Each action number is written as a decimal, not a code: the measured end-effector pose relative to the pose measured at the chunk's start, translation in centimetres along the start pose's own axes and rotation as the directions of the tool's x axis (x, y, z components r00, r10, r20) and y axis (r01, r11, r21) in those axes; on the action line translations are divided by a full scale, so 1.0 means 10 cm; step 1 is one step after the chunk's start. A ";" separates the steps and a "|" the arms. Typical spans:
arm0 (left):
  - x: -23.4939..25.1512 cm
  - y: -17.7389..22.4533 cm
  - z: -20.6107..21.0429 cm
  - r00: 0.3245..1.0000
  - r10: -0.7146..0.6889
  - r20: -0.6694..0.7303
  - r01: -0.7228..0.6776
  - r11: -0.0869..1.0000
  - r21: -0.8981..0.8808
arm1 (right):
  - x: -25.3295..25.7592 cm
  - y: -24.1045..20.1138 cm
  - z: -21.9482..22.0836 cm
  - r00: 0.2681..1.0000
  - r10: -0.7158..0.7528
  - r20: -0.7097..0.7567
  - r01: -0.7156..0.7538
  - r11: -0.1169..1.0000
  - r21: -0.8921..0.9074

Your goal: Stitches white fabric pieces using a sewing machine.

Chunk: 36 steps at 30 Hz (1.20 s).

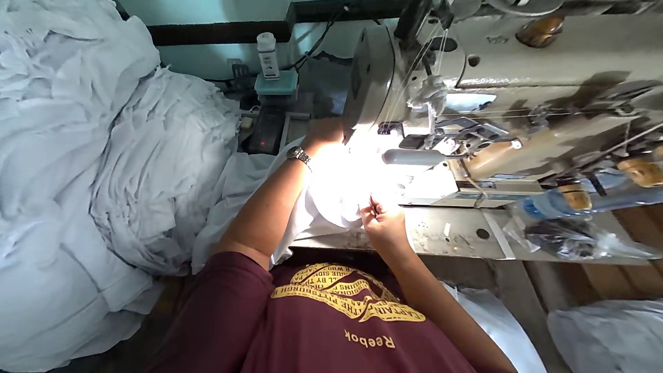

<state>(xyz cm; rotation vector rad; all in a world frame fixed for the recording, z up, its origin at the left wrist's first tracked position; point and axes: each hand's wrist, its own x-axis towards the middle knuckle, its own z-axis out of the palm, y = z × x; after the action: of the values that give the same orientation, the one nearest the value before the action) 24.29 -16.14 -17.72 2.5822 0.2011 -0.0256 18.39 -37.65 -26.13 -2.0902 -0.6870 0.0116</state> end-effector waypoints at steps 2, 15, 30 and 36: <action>0.02 0.01 -0.01 1.000 -0.017 0.026 0.016 1.000 0.024 | 0.00 0.00 0.00 1.000 -0.002 -0.004 0.002 1.000 -0.015; -0.22 -0.10 0.10 0.959 0.109 -0.263 -0.124 0.991 -0.042 | 0.00 0.04 0.00 0.999 0.023 0.047 -0.020 0.999 -0.044; -0.92 -0.39 0.54 0.853 0.390 -0.346 -0.339 0.919 0.202 | 0.12 -0.04 -0.05 0.998 -0.027 0.059 0.034 0.992 -0.118; -1.02 -0.43 0.23 0.916 0.297 -0.270 -0.211 0.928 0.307 | 0.20 -0.03 -0.09 0.995 -0.026 0.093 0.035 0.995 -0.098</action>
<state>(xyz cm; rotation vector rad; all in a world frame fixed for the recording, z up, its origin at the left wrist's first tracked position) 13.66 -15.17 -21.30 2.8550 -0.0342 0.4894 20.22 -37.27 -24.90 -2.1855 -0.7894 0.0575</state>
